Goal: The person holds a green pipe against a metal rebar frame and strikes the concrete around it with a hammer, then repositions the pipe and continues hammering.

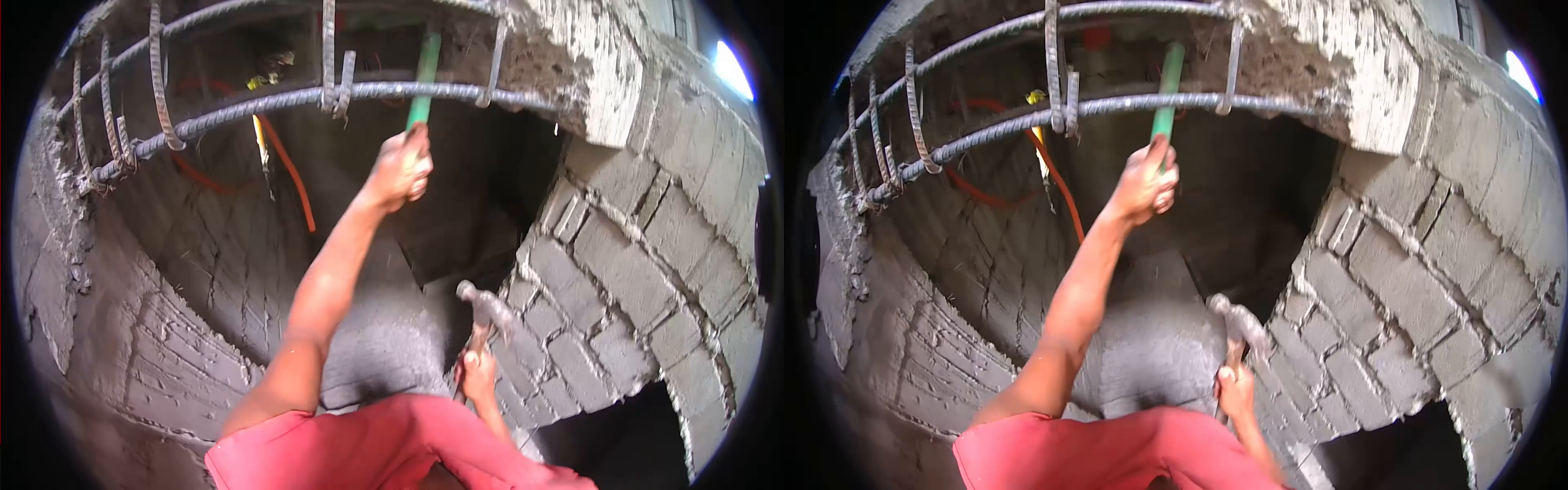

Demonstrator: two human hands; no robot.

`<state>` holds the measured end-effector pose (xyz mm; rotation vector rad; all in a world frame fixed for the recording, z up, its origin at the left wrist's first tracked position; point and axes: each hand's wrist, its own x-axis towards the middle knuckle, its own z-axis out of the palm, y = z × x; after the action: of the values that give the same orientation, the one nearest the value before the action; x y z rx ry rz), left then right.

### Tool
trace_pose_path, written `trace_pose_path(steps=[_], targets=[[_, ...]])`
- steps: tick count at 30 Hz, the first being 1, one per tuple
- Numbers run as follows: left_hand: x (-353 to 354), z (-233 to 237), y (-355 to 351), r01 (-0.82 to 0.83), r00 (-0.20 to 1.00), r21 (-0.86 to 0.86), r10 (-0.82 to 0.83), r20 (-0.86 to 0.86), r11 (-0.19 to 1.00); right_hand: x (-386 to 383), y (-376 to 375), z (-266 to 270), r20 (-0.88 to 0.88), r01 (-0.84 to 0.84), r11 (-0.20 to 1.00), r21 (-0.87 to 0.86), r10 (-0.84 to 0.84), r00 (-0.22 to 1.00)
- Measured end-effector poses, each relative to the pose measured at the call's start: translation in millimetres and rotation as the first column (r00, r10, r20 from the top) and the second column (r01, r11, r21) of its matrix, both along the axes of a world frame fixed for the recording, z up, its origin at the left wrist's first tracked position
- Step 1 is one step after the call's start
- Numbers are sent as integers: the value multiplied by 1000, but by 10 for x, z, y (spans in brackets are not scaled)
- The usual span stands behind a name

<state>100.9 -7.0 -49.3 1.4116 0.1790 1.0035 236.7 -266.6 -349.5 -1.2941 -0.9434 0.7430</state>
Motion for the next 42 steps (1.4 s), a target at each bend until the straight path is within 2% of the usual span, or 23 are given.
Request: trace_pose_path(steps=[1, 2, 3, 4, 7, 8, 10, 11, 12, 14, 17, 20, 22, 24, 25, 26, 28, 31, 33, 35, 36, 37, 42], targets=[[-96, 45, 98, -86, 993, -15, 85, -82, 996, 50, -7, -5, -14, -20, 1000, 17, 20, 1000], [-207, 73, 170, -210, 960, 147, 233, -157, 967, 90, -79, -27, -32, -42, 999, 20, 42, 999], [-347, 90, 343, -323, 902, 415, 410, -138, 851, 170, -138, -104, 57, -25, 1000, 8, 24, 998], [-412, 115, 525, -398, 819, 648, 570, -68, 650, 261, -158, -162, 147, -6, 1000, 4, 5, 989], [-65, -210, 782, -531, 781, 634, 616, 107, 562, 344, -246, -208, 128, -22, 1000, 14, 20, 992], [155, -320, 710, -632, 697, 600, 697, 166, 490, 362, -278, -268, 128, -32, 999, 10, 31, 991], [1072, -605, 693, -767, 641, 265, 679, 357, 585, 339, -231, -389, 75, 30, 999, -15, -28, 997], [1453, -642, 675, -620, 743, 109, 535, 402, 777, 309, -239, -414, -17, 11, 999, -52, -12, 1000], [1825, -604, 522, -611, 662, 61, 468, 586, 789, 270, -258, -390, -19, 9, 998, -67, -11, 1000], [2312, -587, 264, -397, 645, -64, 328, 690, 916, 219, -303, -299, -151, 34, 976, -213, -67, 986], [2284, -479, 99, -258, 622, -110, 252, 741, 960, 255, -432, -476, -104, 64, 973, -223, -89, 991], [1759, -759, 121, -198, 764, -13, 163, 624, 980, 165, -564, -400, -180, 108, 983, -150, -135, 974], [1363, -973, 284, -337, 829, 130, 229, 509, 932, 92, -614, -298, -212, 156, 981, -111, -177, 961], [1040, -1150, 579, -483, 847, 262, 369, 384, 835, 103, -643, -492, -393, 92, 996, -15, -90, 915], [881, -1086, 634, -543, 827, 311, 433, 359, 780, 72, -691, -536, -384, 83, 990, -114, -121, 915], [740, -1038, 672, -596, 800, 356, 495, 339, 719, 29, -753, -575, -371, 74, 973, -218, -153, 916], [532, -880, 726, -644, 759, 491, 570, 314, 587, -36, -739, -611, -306, 114, 966, -231, -184, 934], [446, -746, 770, -603, 795, 510, 510, 329, 613, -150, -668, -637, -228, 206, 903, -377, -306, 924], [401, -694, 752, -259, 959, 385, 189, 212, 886, -241, -647, -575, -145, 209, 926, -316, -264, 953], [360, -641, 710, -152, 980, 317, 101, 170, 936, -365, -595, -330, -101, 209, 933, -292, -248, 964], [359, -622, 680, -44, 991, 245, 12, 133, 968, -400, -536, -193, 128, 246, 949, -196, -223, 966], [352, -621, 659, -66, 988, 232, 30, 153, 970, -433, -476, -49, 351, 259, 961, -96, -211, 912], [176, -457, 537, -150, 979, 292, 101, 176, 945, -534, -210, 583, 446, 243, 967, 76, -250, 859]])
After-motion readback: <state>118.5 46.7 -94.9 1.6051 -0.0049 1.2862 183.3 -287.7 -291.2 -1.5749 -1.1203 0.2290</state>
